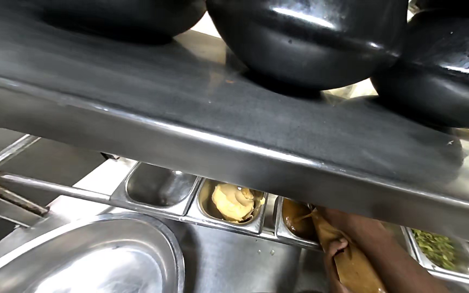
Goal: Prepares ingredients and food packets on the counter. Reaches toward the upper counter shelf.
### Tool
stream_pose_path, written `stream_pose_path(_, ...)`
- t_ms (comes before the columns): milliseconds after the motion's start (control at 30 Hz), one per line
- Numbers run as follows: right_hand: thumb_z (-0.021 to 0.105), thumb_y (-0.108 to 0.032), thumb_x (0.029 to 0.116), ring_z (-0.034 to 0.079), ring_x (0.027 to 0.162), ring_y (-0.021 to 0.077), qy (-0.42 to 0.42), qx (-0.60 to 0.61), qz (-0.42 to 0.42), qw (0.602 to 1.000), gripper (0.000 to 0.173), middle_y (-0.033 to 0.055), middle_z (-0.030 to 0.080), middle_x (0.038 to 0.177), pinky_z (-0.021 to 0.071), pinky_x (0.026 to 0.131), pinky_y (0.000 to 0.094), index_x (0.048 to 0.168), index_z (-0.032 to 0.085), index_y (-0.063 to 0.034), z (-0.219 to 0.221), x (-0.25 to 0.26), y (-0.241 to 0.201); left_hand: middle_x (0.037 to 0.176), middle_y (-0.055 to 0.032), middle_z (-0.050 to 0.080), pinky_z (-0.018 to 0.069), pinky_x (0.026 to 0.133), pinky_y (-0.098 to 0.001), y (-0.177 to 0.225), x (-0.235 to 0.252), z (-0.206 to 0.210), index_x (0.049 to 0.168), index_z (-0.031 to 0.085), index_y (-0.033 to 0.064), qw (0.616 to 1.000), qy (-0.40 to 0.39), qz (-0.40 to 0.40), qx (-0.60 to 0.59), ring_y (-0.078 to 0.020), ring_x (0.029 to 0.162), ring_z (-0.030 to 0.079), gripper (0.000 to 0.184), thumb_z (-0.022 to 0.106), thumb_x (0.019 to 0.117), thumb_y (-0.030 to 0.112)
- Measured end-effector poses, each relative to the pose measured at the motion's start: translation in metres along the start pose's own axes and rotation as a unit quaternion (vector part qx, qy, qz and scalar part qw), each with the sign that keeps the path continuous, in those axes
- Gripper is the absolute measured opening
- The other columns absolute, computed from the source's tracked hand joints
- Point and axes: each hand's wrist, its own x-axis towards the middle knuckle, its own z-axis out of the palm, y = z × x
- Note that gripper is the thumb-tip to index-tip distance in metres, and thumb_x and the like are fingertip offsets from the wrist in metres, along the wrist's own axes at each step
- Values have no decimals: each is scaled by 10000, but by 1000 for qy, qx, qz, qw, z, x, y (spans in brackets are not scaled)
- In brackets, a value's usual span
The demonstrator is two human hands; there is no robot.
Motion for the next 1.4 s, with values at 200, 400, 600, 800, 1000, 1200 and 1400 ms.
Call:
stream_pose_path(200, 458, -526, 1035, 645, 1164, 401, -18, 0, 21, 1000, 512, 190, 695, 1199, 501, 923, 643, 1234, 688, -114, 3, 5, 0, 834, -99, 723, 624, 670, -368, 0, 2, -3, 939, 641, 70, 1000, -4, 4, 3, -194, 764, 733, 171, 489, 956, 146)
stream_pose_path(400, 463, -529, 1033, 638, 1181, 404, -19, 0, 22, 1000, 527, 197, 683, 1230, 501, 934, 642, 1263, 670, -103, 4, 8, 1, 830, -98, 723, 623, 662, -366, 0, 2, -2, 938, 639, 70, 1000, 2, 3, 3, -190, 759, 733, 174, 482, 956, 142)
stream_pose_path(600, 416, -569, 1047, 611, 1216, 419, -49, 47, 13, 998, 603, 223, 667, 1238, 473, 986, 637, 1243, 675, -60, -6, -1, 13, 833, -102, 717, 620, 670, -378, 1, 0, 2, 961, 629, 71, 999, 10, -24, 46, -202, 750, 726, 145, 495, 950, 126)
stream_pose_path(800, 485, -538, 1045, 655, 1048, 336, 15, 199, -23, 980, 521, 172, 695, 1069, 488, 938, 588, 1138, 700, -72, 1, -16, 69, 880, -102, 694, 595, 740, -381, 4, -11, 14, 1075, 598, 45, 964, 28, -74, 252, -192, 803, 693, 114, 570, 975, 92)
stream_pose_path(1000, 545, -507, 1007, 669, 967, 263, 166, 321, -67, 930, 457, 114, 700, 1007, 529, 887, 526, 1084, 705, -86, 24, -27, 92, 949, -133, 704, 574, 818, -394, 10, -22, 26, 1117, 640, -13, 905, 25, -41, 423, -208, 874, 683, 237, 701, 925, 113)
stream_pose_path(1200, 606, -503, 988, 664, 985, 332, 126, 238, -37, 962, 463, 164, 693, 995, 508, 897, 573, 1073, 692, -57, -1, -33, 68, 912, -87, 712, 601, 752, -385, 0, -27, 31, 1122, 615, 72, 964, -23, -46, 262, -189, 832, 708, 175, 535, 1040, 205)
stream_pose_path(1400, 653, -475, 959, 656, 1016, 339, 27, 187, -44, 981, 448, 175, 692, 1034, 500, 907, 582, 1097, 690, -50, -6, -19, 50, 918, -60, 721, 615, 739, -391, -17, -16, 22, 1111, 614, 124, 996, -25, -2, 85, -179, 842, 720, 277, 436, 1091, 336)
